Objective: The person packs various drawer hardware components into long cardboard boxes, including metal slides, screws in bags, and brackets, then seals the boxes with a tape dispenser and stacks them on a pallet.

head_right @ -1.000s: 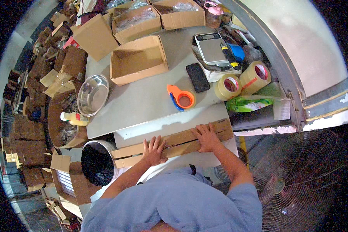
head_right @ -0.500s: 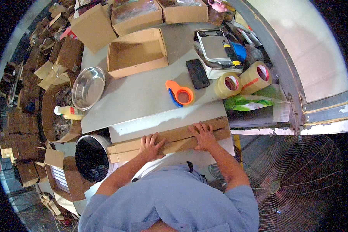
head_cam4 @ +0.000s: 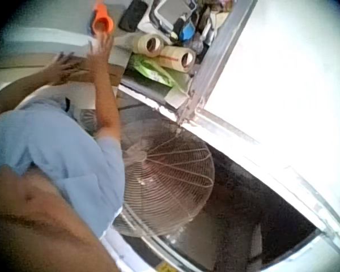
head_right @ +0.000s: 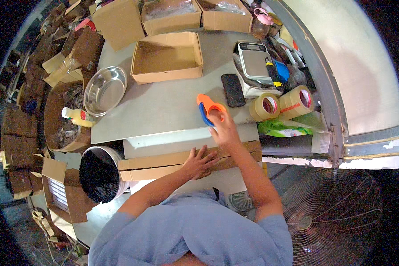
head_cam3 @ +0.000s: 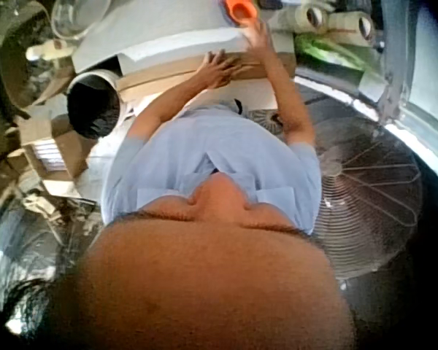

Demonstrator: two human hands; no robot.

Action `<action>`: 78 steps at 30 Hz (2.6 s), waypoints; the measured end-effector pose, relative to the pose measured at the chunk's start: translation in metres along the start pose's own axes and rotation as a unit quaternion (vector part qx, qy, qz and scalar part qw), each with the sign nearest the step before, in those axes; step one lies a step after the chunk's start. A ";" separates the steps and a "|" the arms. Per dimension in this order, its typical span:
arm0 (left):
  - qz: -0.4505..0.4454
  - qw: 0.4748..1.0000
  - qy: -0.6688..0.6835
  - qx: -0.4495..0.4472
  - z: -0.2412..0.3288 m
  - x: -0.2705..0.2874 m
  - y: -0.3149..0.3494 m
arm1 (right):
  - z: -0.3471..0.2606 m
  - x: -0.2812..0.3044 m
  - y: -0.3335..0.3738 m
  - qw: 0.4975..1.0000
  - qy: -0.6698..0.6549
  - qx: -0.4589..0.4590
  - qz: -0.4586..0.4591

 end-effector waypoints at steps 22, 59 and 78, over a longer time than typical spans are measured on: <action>0.086 0.995 0.030 -0.030 0.006 -0.017 -0.013 | 0.033 0.026 0.044 0.940 0.023 -0.212 -0.266; -0.040 0.995 0.030 0.090 0.052 -0.002 -0.091 | -0.028 -0.043 0.309 0.864 -0.282 -0.414 -0.059; 0.105 0.988 0.051 0.099 -0.132 0.010 0.242 | -0.233 -0.114 0.010 0.984 -0.105 -0.131 0.068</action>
Point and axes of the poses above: each hand's wrist, its own y-axis away from the middle knuckle, its own x-axis out of the back of the hand, z = x × y, the point moved 4 cm from there along -y, towards the middle knuckle, and after that the axes turned 5 degrees about y, right-handed, at the moved point
